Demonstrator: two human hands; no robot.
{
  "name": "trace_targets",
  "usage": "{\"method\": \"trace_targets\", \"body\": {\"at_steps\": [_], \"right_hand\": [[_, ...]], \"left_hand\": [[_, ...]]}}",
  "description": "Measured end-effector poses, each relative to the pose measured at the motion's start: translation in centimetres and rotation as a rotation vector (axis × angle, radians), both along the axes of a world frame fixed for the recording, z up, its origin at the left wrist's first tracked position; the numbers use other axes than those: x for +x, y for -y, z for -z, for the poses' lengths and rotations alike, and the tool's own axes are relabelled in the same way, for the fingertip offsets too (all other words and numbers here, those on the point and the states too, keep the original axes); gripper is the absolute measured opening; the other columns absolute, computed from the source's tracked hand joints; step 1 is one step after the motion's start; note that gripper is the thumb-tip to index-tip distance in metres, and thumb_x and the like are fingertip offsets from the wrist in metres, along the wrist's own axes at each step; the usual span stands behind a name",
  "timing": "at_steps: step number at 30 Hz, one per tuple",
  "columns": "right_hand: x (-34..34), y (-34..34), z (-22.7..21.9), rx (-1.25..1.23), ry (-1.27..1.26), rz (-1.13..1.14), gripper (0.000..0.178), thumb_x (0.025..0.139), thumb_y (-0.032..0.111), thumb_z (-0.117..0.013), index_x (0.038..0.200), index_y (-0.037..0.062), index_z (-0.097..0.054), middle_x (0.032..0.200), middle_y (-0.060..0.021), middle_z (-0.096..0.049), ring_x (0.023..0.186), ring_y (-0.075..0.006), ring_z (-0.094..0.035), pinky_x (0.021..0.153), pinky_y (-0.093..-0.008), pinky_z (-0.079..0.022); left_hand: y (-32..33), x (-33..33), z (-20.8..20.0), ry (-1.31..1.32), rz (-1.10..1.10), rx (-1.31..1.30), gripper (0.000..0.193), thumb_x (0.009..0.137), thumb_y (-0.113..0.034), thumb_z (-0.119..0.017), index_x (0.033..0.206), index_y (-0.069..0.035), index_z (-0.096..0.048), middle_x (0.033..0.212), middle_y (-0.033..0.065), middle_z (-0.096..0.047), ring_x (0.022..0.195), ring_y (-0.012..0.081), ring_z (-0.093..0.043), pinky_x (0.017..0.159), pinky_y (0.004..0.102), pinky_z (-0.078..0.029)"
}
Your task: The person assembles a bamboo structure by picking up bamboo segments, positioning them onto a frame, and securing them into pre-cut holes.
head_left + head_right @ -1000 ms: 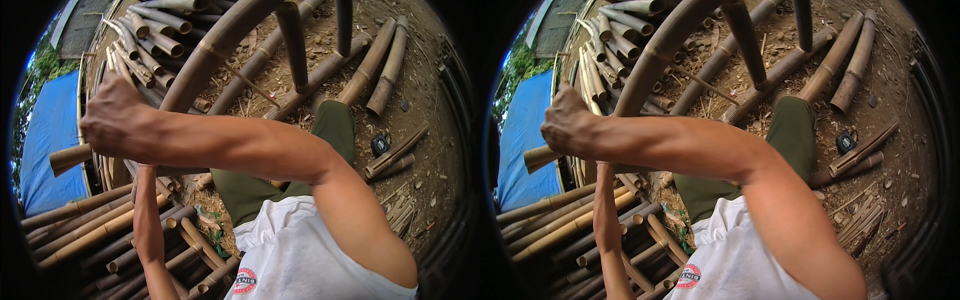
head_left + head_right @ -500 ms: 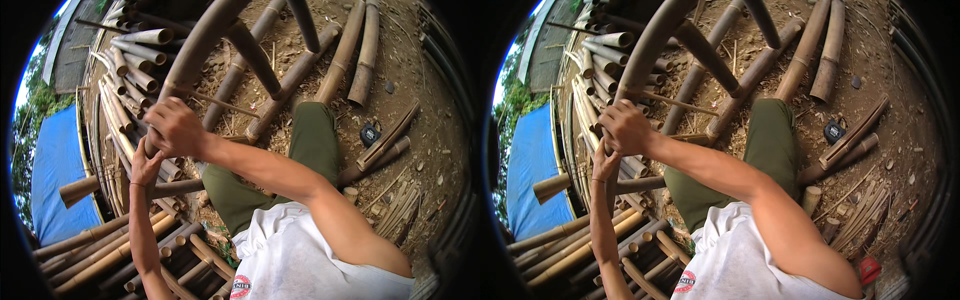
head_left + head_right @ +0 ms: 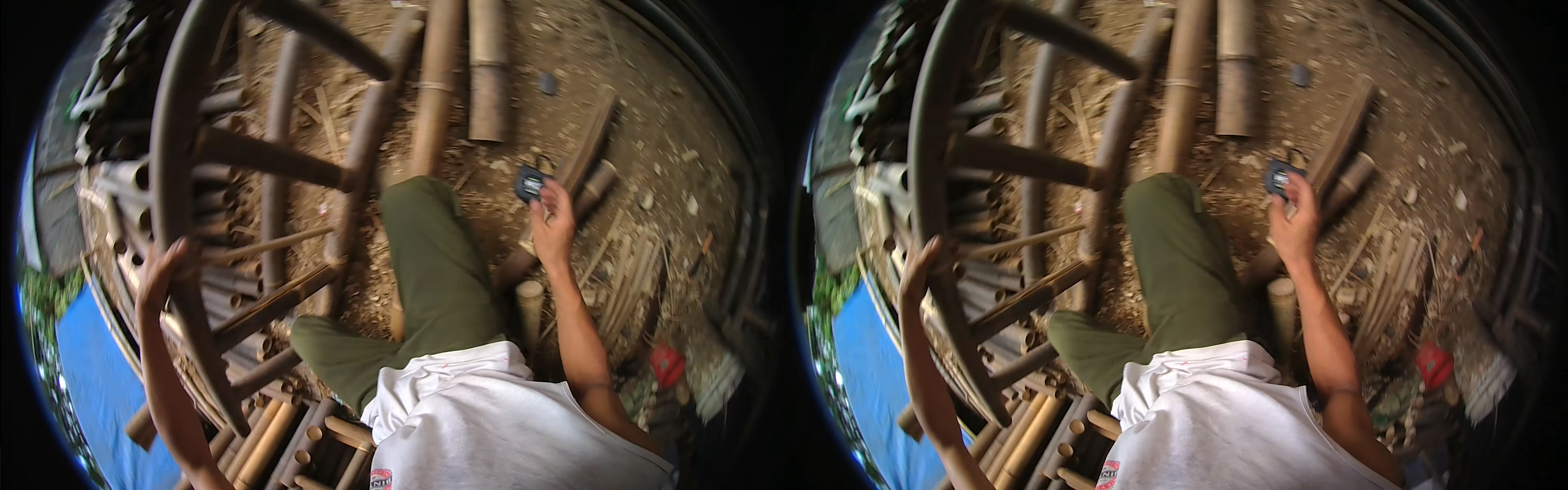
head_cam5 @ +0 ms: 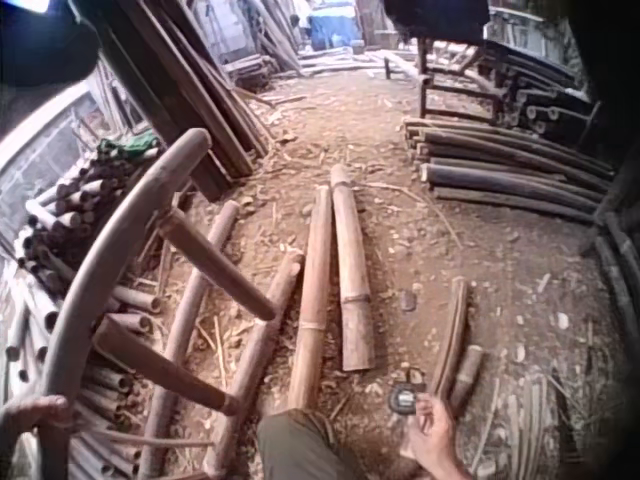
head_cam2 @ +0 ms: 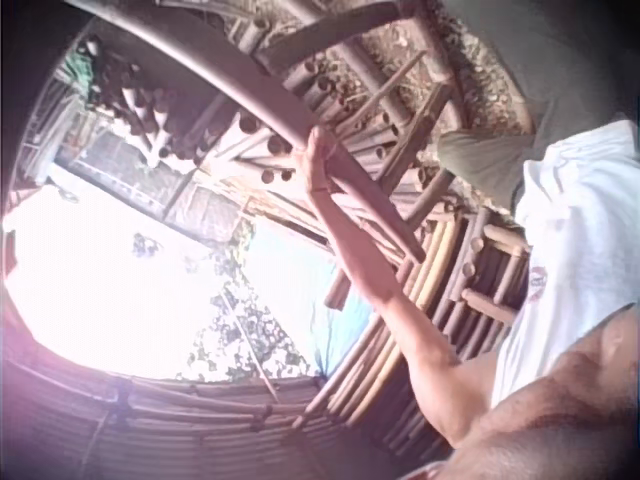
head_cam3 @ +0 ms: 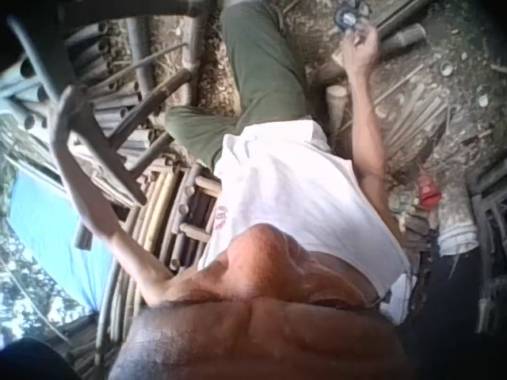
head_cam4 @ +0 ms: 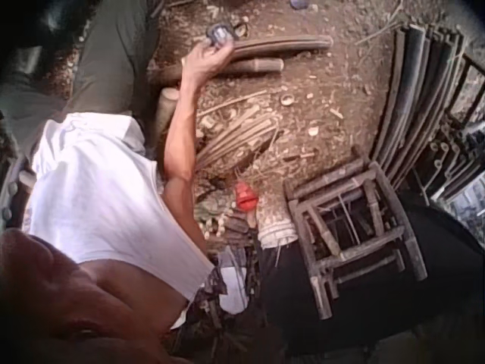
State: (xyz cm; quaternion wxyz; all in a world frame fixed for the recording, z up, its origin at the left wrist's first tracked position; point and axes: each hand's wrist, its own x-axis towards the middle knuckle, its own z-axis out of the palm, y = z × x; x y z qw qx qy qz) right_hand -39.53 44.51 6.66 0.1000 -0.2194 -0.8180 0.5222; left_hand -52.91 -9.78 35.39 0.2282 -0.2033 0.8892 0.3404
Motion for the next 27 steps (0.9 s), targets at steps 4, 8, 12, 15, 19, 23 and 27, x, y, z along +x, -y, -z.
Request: {"method": "trace_targets", "body": {"at_steps": [4, 8, 12, 15, 19, 23, 27], "right_hand": [[15.5, -12.3, 3.0, 0.413, 0.455, 0.26, 0.039, 0.089, 0.007, -0.065, 0.126, 0.0006, -0.055, 0.107, -0.016, -0.059, 0.101, -0.03, -0.057, 0.088, -0.0427, -0.046], [23.7, -11.6, 0.2, 0.169, 0.692, 0.272, 0.039, 0.088, 0.014, -0.07, 0.122, 0.0009, -0.058, 0.108, -0.0184, -0.058, 0.1, -0.0318, -0.058, 0.085, -0.043, -0.047], [24.9, -2.8, 0.6, 0.125, 0.814, -0.234, 0.063, 0.076, 0.021, -0.082, 0.128, 0.0035, -0.051, 0.113, -0.021, -0.056, 0.108, -0.0375, -0.055, 0.092, -0.0456, -0.046], [29.4, -0.2, 5.1, 0.219, 0.842, -0.399, 0.078, 0.064, 0.023, -0.088, 0.127, 0.0024, -0.046, 0.119, -0.0216, -0.052, 0.113, -0.0405, -0.05, 0.098, -0.0488, -0.042], [35.5, 0.9, 8.8, 0.089, 1.072, -0.115, 0.079, 0.059, 0.033, -0.092, 0.117, -0.0001, -0.05, 0.115, -0.0221, -0.057, 0.103, -0.0416, -0.056, 0.091, -0.0495, -0.046], [34.1, -2.7, 6.1, 0.124, 0.871, -0.105, 0.087, 0.061, 0.023, -0.089, 0.131, -0.0018, -0.045, 0.12, -0.025, -0.054, 0.116, -0.0423, -0.052, 0.099, -0.0477, -0.043], [29.7, -7.3, 0.1, 0.011, 0.657, -0.099, 0.099, 0.066, 0.015, -0.081, 0.147, -0.0052, -0.028, 0.141, -0.0276, -0.043, 0.132, -0.04, -0.043, 0.111, -0.0452, -0.033]], "left_hand": [[3.0, 0.6, -1.0, 0.036, 0.16, -0.198, 0.059, 0.075, -0.046, -0.078, 0.107, 0.002, -0.065, 0.093, 0.0079, -0.064, 0.081, 0.0168, -0.063, 0.074, 0.0313, -0.053], [2.8, 0.3, -0.5, -0.097, 0.157, -0.23, 0.057, 0.076, -0.045, -0.077, 0.105, 0.003, -0.066, 0.093, 0.0068, -0.064, 0.081, 0.018, -0.062, 0.075, 0.0327, -0.052], [7.1, 0.8, -0.9, -0.078, 0.089, -0.224, 0.053, 0.077, -0.039, -0.076, 0.107, 0.003, -0.066, 0.091, 0.009, -0.07, 0.083, 0.0175, -0.066, 0.077, 0.0332, -0.055], [12.2, 4.1, 0.3, 0.134, -0.138, -0.168, 0.058, 0.093, -0.041, -0.064, 0.131, 0.003, -0.059, 0.123, 0.0138, -0.065, 0.11, 0.0206, -0.062, 0.1, 0.0327, -0.046], [-4.3, -0.1, 0.4, -0.078, 0.088, -0.317, 0.065, 0.071, -0.04, -0.085, 0.114, 0.002, -0.061, 0.096, 0.0081, -0.069, 0.085, 0.0163, -0.066, 0.079, 0.0303, -0.054], [-5.0, 0.2, -2.1, -0.011, 0.079, -0.203, 0.063, 0.069, -0.041, -0.087, 0.107, 0.003, -0.063, 0.091, 0.0071, -0.069, 0.082, 0.0146, -0.066, 0.076, 0.0291, -0.054], [-5.5, -1.3, -1.4, -0.278, 0.242, -0.355, 0.079, 0.068, -0.041, -0.088, 0.121, 0.005, -0.053, 0.107, 0.0143, -0.067, 0.096, 0.0229, -0.065, 0.084, 0.0355, -0.053]]}}
